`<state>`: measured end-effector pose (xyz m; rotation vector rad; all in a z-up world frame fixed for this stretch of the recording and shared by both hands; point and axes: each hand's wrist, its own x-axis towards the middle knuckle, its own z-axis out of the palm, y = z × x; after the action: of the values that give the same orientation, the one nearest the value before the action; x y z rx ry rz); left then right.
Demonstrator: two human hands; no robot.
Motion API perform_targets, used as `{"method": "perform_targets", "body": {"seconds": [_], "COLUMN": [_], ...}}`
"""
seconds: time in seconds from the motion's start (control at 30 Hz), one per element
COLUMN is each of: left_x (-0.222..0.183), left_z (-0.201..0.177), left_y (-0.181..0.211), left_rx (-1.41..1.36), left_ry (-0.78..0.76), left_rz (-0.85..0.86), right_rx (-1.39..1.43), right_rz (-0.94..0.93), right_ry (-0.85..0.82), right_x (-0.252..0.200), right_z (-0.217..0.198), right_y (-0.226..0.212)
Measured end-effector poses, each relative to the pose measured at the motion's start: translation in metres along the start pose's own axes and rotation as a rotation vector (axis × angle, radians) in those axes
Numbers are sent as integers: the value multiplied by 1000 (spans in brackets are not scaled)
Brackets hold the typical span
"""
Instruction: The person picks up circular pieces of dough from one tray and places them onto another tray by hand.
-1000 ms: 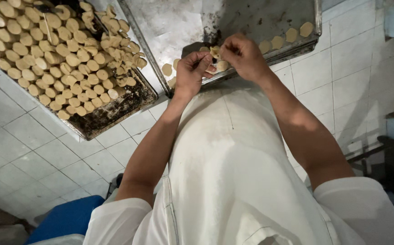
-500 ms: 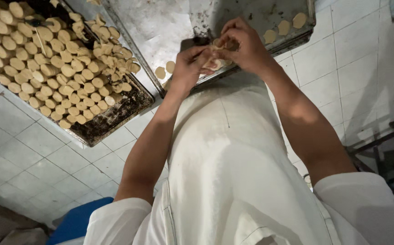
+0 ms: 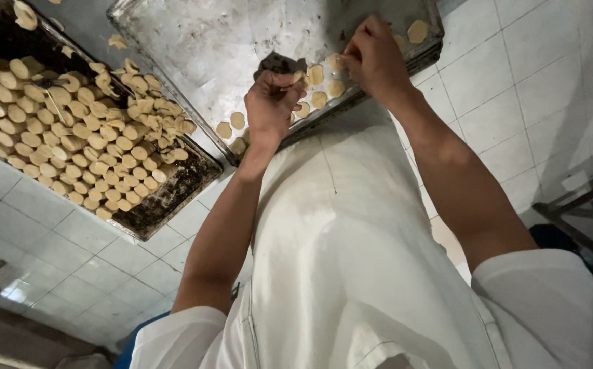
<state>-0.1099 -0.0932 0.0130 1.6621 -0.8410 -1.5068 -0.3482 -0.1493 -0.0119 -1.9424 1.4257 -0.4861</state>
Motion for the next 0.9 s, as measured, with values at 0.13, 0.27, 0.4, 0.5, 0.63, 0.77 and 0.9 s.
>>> {"method": "perform_targets", "body": {"seconds": [0.13, 0.27, 0.4, 0.5, 0.63, 0.77, 0.9], "left_x": [0, -4, -2, 4, 13, 22, 28], "left_z": [12, 21, 19, 21, 28, 48, 72], "left_y": [3, 4, -1, -6, 1, 21, 30], "left_rx": [77, 99, -163, -282, -180, 525, 1084], "left_ry": [10, -36, -120, -124, -22, 53, -42], "left_rz": [192, 178, 101, 58, 132, 722, 1011], "right_rx": [258, 444, 412, 453, 628, 1162, 807], "right_rz": [18, -75, -112, -124, 3, 189, 340], "right_ry": [-103, -162, -150, -171, -50, 48, 131], "right_x": [6, 6, 6, 4, 6, 5, 8], "right_z": [-10, -13, -21, -30, -51, -69, -61], "right_y": [-23, -43, -42, -32, -8, 15, 19]}}
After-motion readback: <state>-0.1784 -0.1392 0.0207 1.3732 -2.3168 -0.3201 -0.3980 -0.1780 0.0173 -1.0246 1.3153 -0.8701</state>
